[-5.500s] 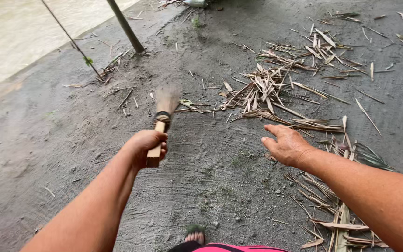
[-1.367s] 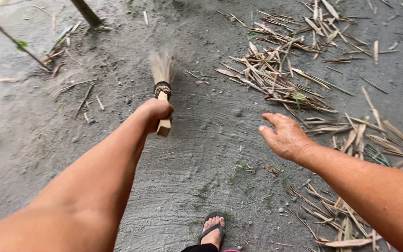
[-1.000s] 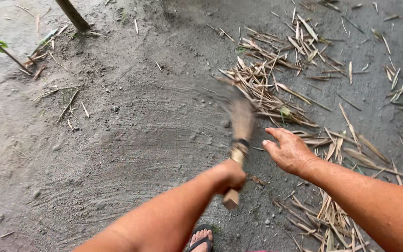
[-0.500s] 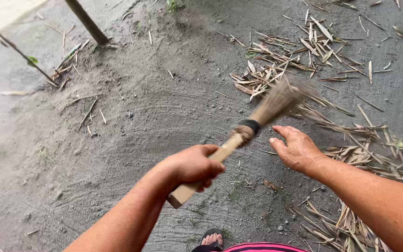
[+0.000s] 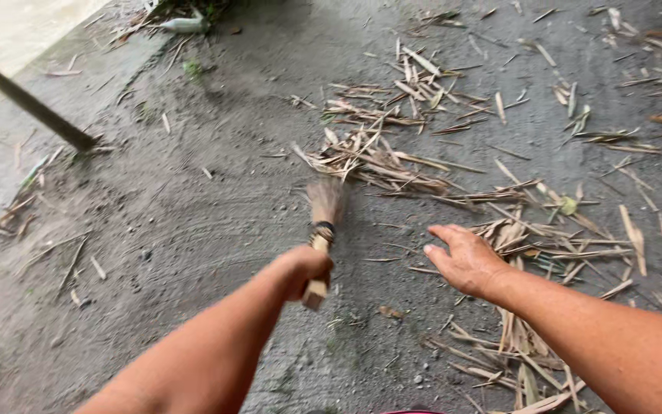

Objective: The person sweeps the ground using a hand broom, gathering and sweeping away dry leaves along the path.

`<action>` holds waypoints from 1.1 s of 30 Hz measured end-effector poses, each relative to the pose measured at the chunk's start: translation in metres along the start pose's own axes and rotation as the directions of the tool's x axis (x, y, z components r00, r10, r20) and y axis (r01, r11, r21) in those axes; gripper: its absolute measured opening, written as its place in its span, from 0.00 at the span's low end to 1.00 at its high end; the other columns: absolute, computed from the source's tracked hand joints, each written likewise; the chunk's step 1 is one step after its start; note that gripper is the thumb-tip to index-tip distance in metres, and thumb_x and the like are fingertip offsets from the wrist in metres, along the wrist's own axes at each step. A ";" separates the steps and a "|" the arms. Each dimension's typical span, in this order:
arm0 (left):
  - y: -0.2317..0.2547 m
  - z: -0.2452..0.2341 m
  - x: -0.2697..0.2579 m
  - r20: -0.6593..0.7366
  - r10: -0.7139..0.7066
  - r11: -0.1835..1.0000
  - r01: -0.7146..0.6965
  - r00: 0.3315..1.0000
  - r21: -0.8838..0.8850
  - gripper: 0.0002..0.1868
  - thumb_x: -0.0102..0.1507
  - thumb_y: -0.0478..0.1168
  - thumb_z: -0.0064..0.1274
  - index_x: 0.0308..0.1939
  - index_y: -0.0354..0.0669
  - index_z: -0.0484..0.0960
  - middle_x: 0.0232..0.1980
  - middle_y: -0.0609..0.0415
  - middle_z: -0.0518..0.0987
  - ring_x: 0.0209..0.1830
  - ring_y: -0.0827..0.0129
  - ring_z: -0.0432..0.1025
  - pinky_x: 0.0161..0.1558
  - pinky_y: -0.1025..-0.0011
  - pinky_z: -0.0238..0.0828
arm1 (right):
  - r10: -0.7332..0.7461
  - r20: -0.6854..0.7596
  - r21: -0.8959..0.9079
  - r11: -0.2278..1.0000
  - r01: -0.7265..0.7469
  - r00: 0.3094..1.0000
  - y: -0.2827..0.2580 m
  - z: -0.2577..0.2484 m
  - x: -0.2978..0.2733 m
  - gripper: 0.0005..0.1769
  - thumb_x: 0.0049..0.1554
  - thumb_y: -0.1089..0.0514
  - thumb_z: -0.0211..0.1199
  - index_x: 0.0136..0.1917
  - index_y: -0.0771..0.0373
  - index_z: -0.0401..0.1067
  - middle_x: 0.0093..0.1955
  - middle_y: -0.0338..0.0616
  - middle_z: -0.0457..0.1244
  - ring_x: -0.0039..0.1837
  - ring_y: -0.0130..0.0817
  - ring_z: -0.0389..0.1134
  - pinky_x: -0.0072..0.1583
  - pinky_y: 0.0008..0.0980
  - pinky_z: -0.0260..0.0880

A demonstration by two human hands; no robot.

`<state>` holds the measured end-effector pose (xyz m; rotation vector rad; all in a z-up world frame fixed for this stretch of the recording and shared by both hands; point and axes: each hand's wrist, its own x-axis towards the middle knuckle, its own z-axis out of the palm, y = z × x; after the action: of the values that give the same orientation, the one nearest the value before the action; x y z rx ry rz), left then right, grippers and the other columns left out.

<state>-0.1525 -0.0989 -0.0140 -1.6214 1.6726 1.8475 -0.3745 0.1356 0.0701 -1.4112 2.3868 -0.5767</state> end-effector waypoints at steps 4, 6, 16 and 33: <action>0.020 0.067 -0.033 0.235 0.027 0.999 -0.033 0.972 0.022 0.11 0.64 0.36 0.55 0.48 0.36 0.75 0.30 0.52 0.78 0.24 0.65 0.73 0.26 0.62 0.72 | 0.091 0.009 -0.067 0.994 -0.090 0.996 0.030 -0.025 -0.010 0.33 0.57 0.43 0.57 0.71 0.60 0.67 0.70 0.54 0.62 0.72 0.50 0.63 0.72 0.41 0.61; 0.042 0.066 -0.059 0.353 0.029 1.000 -0.029 0.935 -0.006 0.13 0.65 0.38 0.57 0.49 0.34 0.73 0.29 0.52 0.76 0.22 0.67 0.72 0.25 0.65 0.72 | 0.128 0.009 -0.074 0.989 -0.127 0.992 0.034 -0.034 -0.007 0.33 0.56 0.43 0.58 0.71 0.60 0.67 0.70 0.53 0.63 0.72 0.49 0.64 0.72 0.41 0.62; 0.084 0.020 -0.214 0.414 0.184 0.960 -0.254 0.892 0.119 0.31 0.63 0.39 0.54 0.71 0.47 0.69 0.27 0.57 0.74 0.20 0.75 0.68 0.21 0.72 0.69 | 0.024 -0.048 -0.019 1.000 -0.025 0.999 0.042 -0.050 0.012 0.33 0.58 0.44 0.57 0.72 0.63 0.65 0.70 0.56 0.62 0.72 0.51 0.63 0.72 0.43 0.61; 0.055 -0.103 0.031 -0.107 0.005 0.977 -0.028 0.994 -0.213 0.10 0.66 0.33 0.50 0.47 0.37 0.67 0.29 0.55 0.73 0.24 0.68 0.69 0.25 0.66 0.69 | 0.216 -0.009 0.089 0.973 -0.215 0.976 0.027 0.024 0.013 0.33 0.57 0.43 0.56 0.70 0.63 0.68 0.69 0.59 0.63 0.72 0.52 0.64 0.73 0.42 0.61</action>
<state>-0.1450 -0.2154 0.0180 -1.8237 1.5761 2.0455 -0.3902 0.1320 0.0350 -1.0970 2.4556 -0.6304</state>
